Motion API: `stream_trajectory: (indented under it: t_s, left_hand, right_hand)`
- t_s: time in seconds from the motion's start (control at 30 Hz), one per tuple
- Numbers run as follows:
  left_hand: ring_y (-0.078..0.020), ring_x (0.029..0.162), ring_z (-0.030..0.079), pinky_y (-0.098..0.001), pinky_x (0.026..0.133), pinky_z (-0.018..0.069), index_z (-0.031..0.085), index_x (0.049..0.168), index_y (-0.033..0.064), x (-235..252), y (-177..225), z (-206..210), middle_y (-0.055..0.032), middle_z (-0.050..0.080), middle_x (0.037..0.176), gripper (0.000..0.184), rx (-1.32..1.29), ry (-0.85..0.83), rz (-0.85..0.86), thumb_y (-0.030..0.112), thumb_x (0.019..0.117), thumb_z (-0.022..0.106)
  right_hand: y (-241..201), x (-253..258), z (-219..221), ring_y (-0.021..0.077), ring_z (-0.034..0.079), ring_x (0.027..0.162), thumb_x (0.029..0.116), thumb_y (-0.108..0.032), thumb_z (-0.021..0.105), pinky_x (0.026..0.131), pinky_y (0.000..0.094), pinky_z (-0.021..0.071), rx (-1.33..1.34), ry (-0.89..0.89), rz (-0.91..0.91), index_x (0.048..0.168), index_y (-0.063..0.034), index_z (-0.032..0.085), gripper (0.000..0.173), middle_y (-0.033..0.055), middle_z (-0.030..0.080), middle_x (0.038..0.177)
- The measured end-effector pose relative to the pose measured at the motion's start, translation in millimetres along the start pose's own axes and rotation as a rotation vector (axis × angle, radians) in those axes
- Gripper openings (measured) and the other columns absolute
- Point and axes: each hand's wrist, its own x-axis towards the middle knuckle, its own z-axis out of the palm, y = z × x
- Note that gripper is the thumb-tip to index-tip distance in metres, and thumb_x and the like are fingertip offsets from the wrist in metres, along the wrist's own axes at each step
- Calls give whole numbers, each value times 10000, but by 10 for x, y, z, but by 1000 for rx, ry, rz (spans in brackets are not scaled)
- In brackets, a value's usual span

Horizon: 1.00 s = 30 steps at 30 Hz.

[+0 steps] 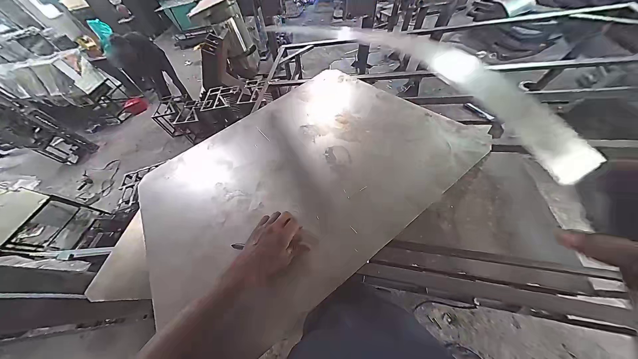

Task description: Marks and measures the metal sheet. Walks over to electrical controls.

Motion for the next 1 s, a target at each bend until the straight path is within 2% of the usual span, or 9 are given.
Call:
stream_trajectory:
  t_s: [0.07,0.17,0.27,0.33,0.4,0.53,0.67,0.83,1.0]
  left_hand:
    - [-240,1070,666,-480,943,555,670,1242,76,111,-76,-90,-97,692,1144,507,-274,80,-49,518,1019,560]
    - [-206,873,703,-452,803,606,562,1351,33,456,-270,-297,-104,707,1051,430,-575,209,-224,350,1064,512]
    - [-271,843,733,-489,767,632,385,1473,34,912,-652,-344,-175,689,1073,620,-678,340,-496,498,1066,447]
    - [-323,826,742,-543,771,627,291,1527,60,1147,-894,-292,-236,686,1066,814,-618,336,-700,620,992,540]
    - [-349,842,736,-559,773,617,255,1527,66,1255,-1052,-212,-258,675,1094,913,-573,301,-814,573,913,703]
    - [-389,938,708,-584,816,589,298,1520,69,1422,-1181,-141,-280,659,1156,849,-581,353,-855,229,857,803]
    - [-379,981,678,-570,839,570,326,1501,29,1541,-1259,-115,-284,625,1213,797,-577,357,-875,141,852,775]
    - [-401,1005,671,-607,840,553,336,1496,59,1696,-1284,-125,-283,617,1245,746,-449,363,-916,150,866,724]
    - [-512,1187,603,-714,930,484,395,1470,10,1871,-1300,-228,-343,595,1290,713,-172,313,-896,204,853,695]
  right_hand:
    - [-401,-64,516,5,636,983,489,-619,877,821,278,578,49,62,61,1381,-131,524,1076,-28,658,1148]
    - [-672,-174,1038,4,651,977,482,-721,835,826,308,594,-9,-77,33,1378,-124,547,1115,-35,683,1130]
    - [-727,-279,1388,138,692,892,495,-702,831,726,467,595,-148,-286,46,1344,-159,565,1042,3,709,1018]
    - [-737,-296,1540,215,698,890,483,-647,856,721,533,576,-210,-394,114,1342,-179,550,1024,32,707,998]
    - [-725,-266,1621,231,695,947,489,-671,863,771,541,574,-245,-464,144,1372,-198,515,1060,35,701,1051]
    - [-670,-203,1622,207,688,1014,648,-763,793,854,511,575,-116,-591,127,1429,-196,470,1018,29,695,1110]
    - [-485,-352,1501,93,693,982,997,-486,592,864,365,590,31,-616,36,1444,-216,493,532,-21,708,1133]
    - [-500,-296,1544,227,700,989,1074,-323,427,858,487,565,-104,-553,8,1421,-228,583,393,64,714,1102]
    - [-409,-155,1621,213,653,962,1026,-303,503,802,420,553,-327,-415,-99,1168,-203,704,265,8,671,1004]
